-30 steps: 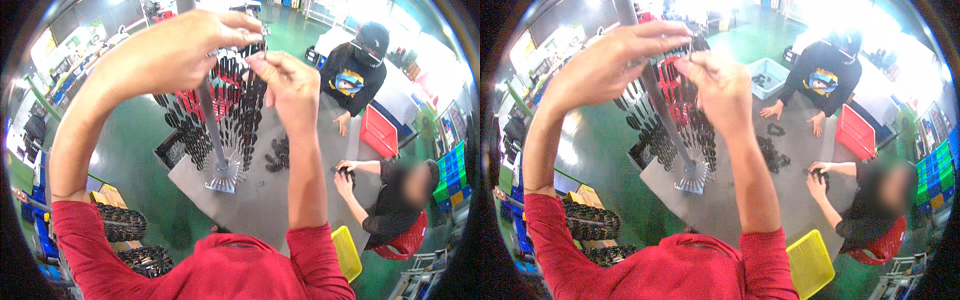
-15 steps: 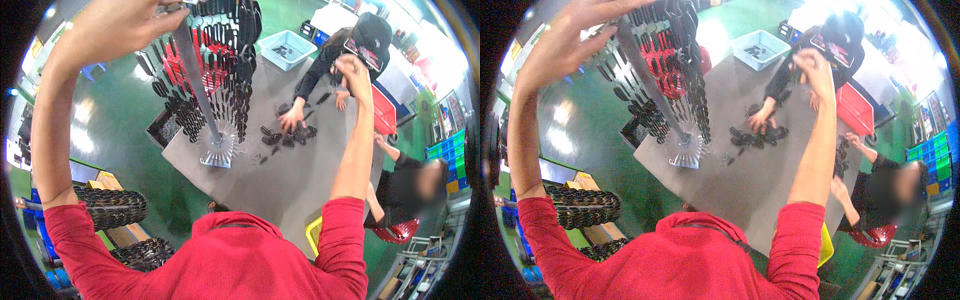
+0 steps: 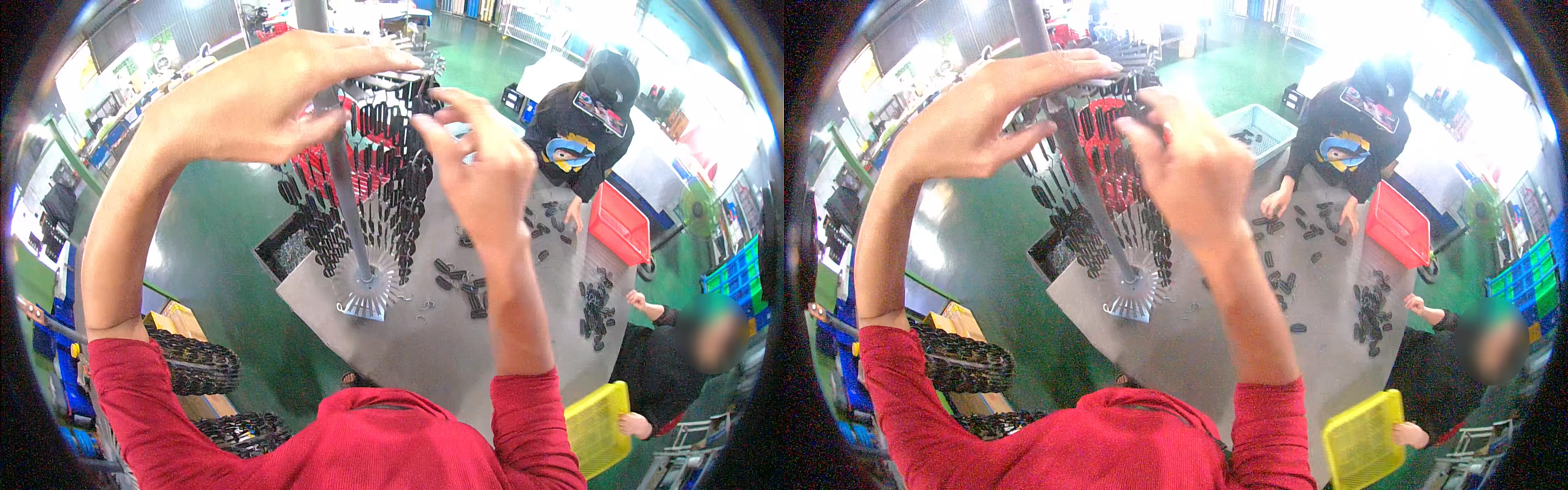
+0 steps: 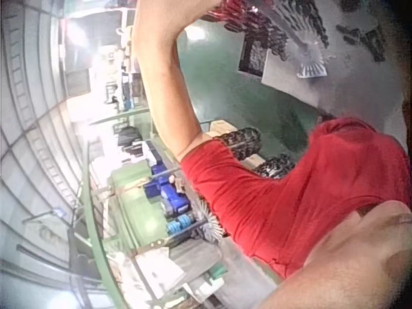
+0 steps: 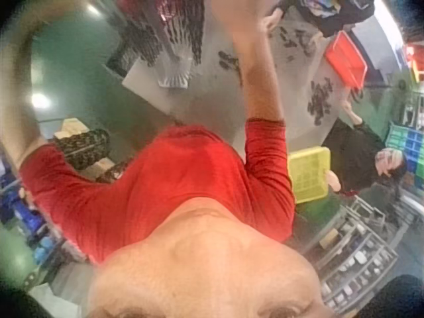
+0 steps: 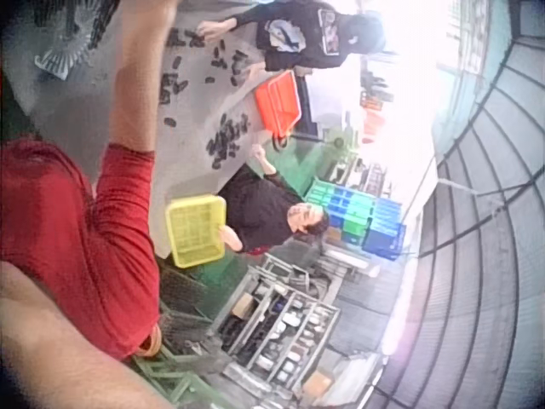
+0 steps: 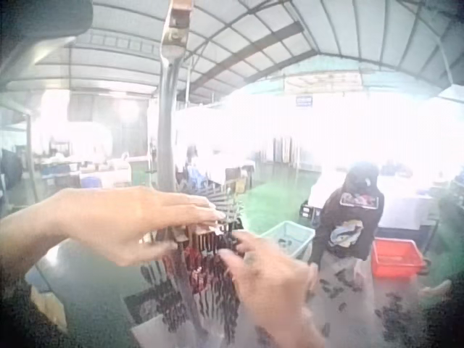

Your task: The person sorts through a pile of plastic buckles on a table, places them into a blue basket, and then hangs them onto a metal rack in an industrial workspace.

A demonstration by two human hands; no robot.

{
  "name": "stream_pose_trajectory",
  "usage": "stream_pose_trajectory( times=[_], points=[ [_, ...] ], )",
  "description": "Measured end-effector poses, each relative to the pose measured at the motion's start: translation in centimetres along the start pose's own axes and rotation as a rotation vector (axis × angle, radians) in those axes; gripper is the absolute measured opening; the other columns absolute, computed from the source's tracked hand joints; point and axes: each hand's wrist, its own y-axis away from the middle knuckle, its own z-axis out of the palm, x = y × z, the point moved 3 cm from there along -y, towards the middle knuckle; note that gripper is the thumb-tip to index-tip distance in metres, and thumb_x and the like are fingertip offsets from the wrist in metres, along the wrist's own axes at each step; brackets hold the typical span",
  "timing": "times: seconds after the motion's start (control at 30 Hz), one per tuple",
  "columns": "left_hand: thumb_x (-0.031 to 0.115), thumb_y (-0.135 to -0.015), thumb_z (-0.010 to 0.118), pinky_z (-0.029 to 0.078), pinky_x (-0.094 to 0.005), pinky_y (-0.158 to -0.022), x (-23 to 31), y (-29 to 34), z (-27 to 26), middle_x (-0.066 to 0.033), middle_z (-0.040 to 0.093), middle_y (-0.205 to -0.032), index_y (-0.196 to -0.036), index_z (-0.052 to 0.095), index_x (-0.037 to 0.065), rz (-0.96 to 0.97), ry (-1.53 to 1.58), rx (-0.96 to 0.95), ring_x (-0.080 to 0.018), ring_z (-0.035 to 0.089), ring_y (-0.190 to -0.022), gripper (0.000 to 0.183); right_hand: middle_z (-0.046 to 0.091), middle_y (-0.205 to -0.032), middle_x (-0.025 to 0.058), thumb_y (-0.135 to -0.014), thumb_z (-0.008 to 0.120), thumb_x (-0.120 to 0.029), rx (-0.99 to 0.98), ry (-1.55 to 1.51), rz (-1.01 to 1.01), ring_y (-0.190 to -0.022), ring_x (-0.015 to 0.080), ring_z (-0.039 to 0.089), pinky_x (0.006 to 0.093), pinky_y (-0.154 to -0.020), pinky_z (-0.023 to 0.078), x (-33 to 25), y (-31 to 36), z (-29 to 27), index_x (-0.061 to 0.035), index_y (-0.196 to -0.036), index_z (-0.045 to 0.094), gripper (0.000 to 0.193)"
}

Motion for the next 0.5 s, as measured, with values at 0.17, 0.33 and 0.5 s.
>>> stream_pose_trajectory(
  times=[0.17,0.33,0.5],
  points=[
    [0.011,-0.074,0.06,0.037,-0.0432,-0.107,1.7,-0.8,0.3,-0.0198,0.052,-0.132,-0.137,0.043,0.005,-0.051,-0.039,0.022,-0.0363,0.05,-0.122,0.065,0.069,-0.084,0.0096,-0.082,0.069,-0.014,0.08,0.185,0.028,-0.059,0.0245,0.062,0.0313,-0.058,0.048,-1.4,0.1,0.9,-0.0068,-0.093,0.069,0.014],
    [-0.001,-0.081,0.055,0.044,-0.0411,-0.098,2.4,-1.6,1.1,-0.0176,0.057,-0.126,-0.117,0.059,-0.002,-0.13,-0.119,0.081,-0.0354,0.055,-0.114,0.037,0.07,-0.079,0.0078,-0.085,0.067,-0.015,0.086,0.134,0.111,-0.054,0.0188,0.059,0.0279,-0.052,0.046,-1.5,0.1,0.9,-0.0058,-0.089,0.071,0.011],
    [-0.005,-0.079,0.052,0.044,-0.0411,-0.099,1.9,-1.1,0.8,-0.0172,0.057,-0.126,-0.122,0.058,0.002,-0.131,-0.12,0.102,-0.0359,0.055,-0.115,0.044,0.068,-0.073,0.0041,-0.09,0.064,-0.013,-0.314,-0.805,0.487,-0.044,-0.0003,0.038,0.0167,-0.039,0.025,0.7,-1.3,-0.1,-0.0018,-0.089,0.071,0.014]
  ],
)
